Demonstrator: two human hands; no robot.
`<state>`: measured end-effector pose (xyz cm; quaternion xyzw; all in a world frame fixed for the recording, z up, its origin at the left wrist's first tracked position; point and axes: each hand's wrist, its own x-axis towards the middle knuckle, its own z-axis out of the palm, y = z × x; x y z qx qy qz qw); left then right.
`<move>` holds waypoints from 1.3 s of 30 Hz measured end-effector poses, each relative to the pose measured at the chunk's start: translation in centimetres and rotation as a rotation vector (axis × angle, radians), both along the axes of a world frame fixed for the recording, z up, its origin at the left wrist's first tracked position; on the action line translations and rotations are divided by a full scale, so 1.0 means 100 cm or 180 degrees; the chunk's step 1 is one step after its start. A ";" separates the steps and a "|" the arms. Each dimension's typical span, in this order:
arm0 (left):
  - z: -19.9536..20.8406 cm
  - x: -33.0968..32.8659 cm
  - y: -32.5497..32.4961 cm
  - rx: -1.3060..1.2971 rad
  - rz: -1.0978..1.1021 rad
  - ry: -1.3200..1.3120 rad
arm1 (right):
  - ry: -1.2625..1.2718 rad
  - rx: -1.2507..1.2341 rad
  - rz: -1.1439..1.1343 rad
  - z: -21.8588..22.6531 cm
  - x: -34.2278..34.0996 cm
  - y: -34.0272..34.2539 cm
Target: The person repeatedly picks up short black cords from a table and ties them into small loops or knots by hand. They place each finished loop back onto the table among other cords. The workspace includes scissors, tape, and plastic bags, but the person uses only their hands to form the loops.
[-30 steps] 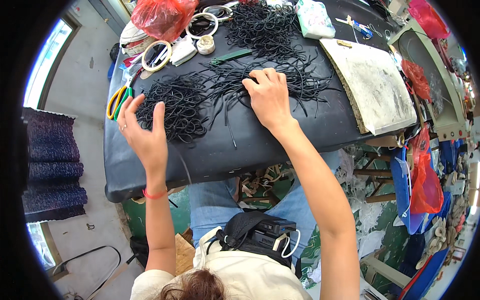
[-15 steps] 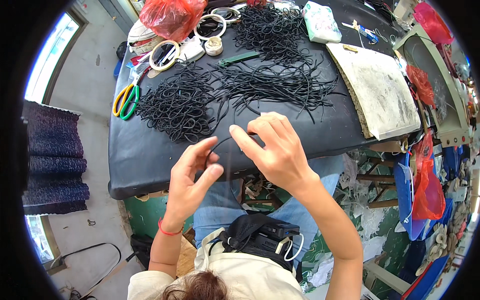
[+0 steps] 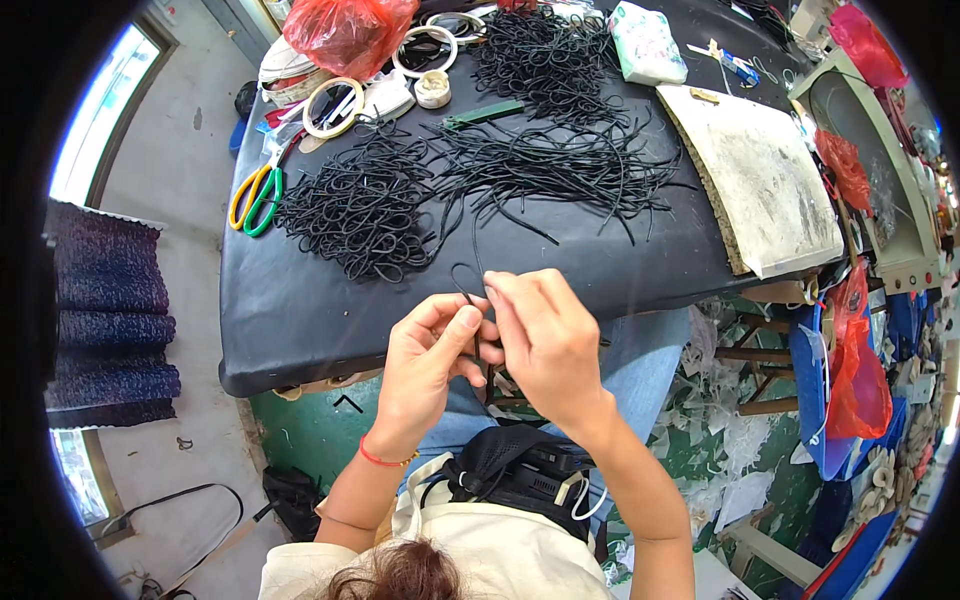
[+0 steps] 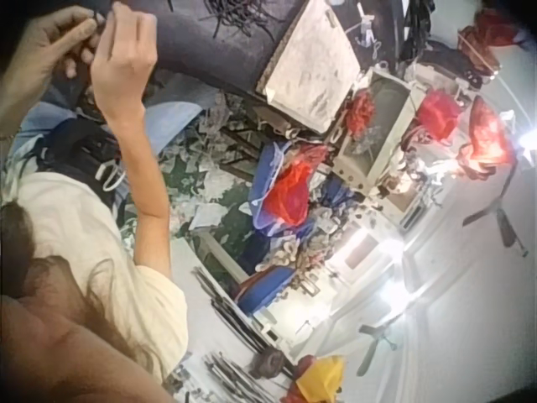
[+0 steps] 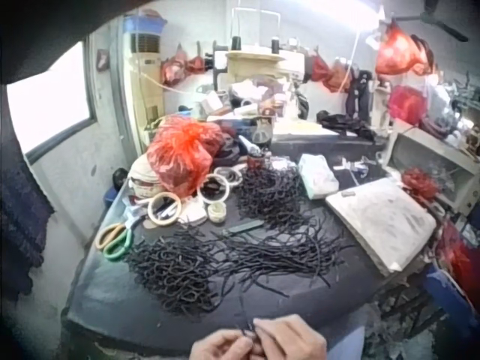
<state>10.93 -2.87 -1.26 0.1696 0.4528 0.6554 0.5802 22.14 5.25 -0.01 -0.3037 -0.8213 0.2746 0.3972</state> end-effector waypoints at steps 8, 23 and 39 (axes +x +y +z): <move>-0.016 -0.001 0.000 0.0034 0.0096 -0.0034 | -0.0076 -0.0264 0.0581 -0.006 0.006 -0.002; -0.017 -0.017 -0.002 -0.0133 -0.0478 -0.0380 | -0.0436 0.0698 0.0607 -0.002 0.014 0.001; -0.013 -0.016 -0.002 -0.0050 -0.0220 0.1809 | -0.1108 0.0872 0.0465 0.014 0.032 0.002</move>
